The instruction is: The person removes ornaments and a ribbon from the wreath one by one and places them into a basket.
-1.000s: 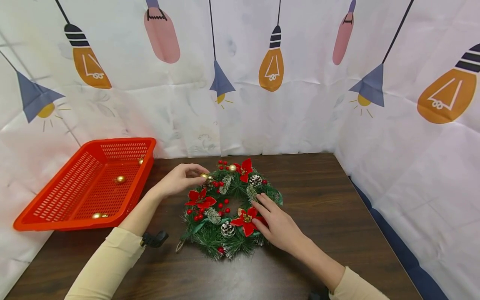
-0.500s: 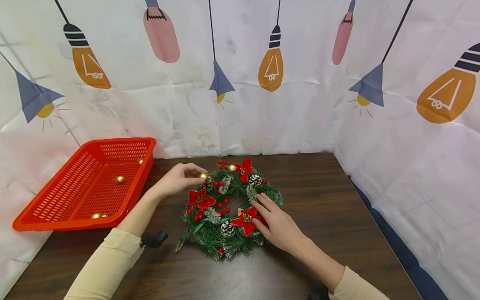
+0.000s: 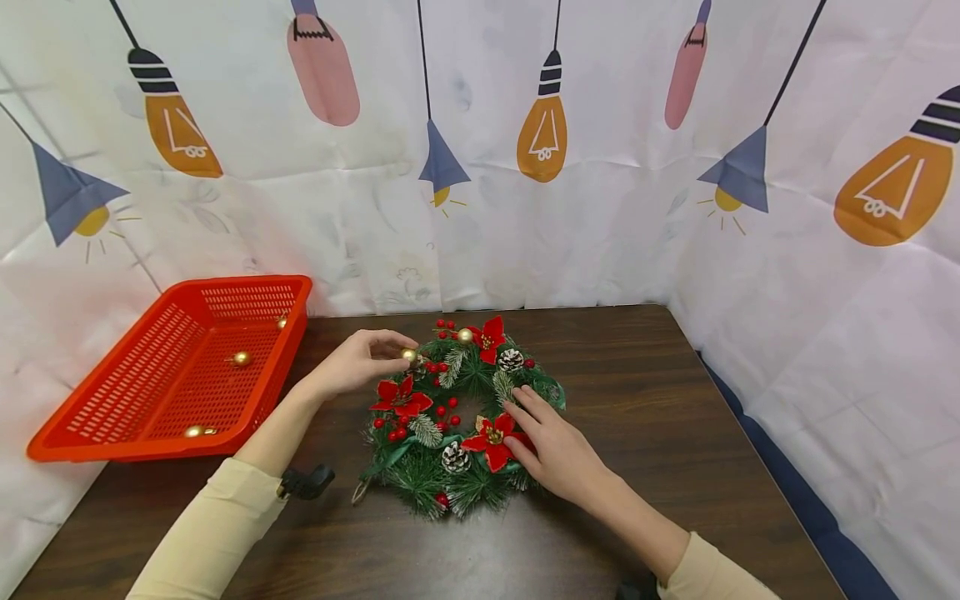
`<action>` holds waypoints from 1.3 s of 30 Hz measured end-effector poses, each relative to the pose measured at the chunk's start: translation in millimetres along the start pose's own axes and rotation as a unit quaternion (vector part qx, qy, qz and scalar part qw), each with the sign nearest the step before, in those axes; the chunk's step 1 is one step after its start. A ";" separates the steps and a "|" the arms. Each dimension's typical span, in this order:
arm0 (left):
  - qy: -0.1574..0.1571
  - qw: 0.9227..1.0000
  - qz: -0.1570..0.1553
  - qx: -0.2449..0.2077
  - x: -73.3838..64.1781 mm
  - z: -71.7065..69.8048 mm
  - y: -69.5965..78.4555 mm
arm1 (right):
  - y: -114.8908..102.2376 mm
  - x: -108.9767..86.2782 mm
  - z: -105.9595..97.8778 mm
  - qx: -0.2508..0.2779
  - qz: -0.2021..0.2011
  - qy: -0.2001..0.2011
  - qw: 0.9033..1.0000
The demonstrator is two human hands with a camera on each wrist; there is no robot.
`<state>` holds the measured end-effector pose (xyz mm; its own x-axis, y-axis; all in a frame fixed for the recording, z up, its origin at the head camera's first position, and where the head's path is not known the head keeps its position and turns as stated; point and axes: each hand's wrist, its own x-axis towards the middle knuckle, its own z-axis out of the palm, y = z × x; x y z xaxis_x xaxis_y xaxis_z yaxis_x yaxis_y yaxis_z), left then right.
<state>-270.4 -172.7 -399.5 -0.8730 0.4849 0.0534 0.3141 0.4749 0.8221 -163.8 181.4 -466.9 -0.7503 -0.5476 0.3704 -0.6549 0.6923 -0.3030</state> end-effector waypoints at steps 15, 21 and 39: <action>-0.047 0.998 0.005 0.036 -4.8 5.8 -0.4 | 1.4 -0.6 -0.8 -0.001 -0.006 0.003 1.000; -0.053 0.997 0.013 0.057 -6.7 7.0 1.9 | 0.7 -0.4 -1.7 -0.001 -0.007 0.004 1.000; -0.047 0.996 0.060 0.045 -1.4 19.6 12.3 | -1.2 1.2 -3.2 0.006 -0.004 0.001 1.000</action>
<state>-257.9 -153.2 -400.6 -0.7895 0.6070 0.0911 0.4495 0.4707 0.7592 -163.6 181.4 -463.3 -0.7446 -0.5522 0.3751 -0.6622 0.6819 -0.3107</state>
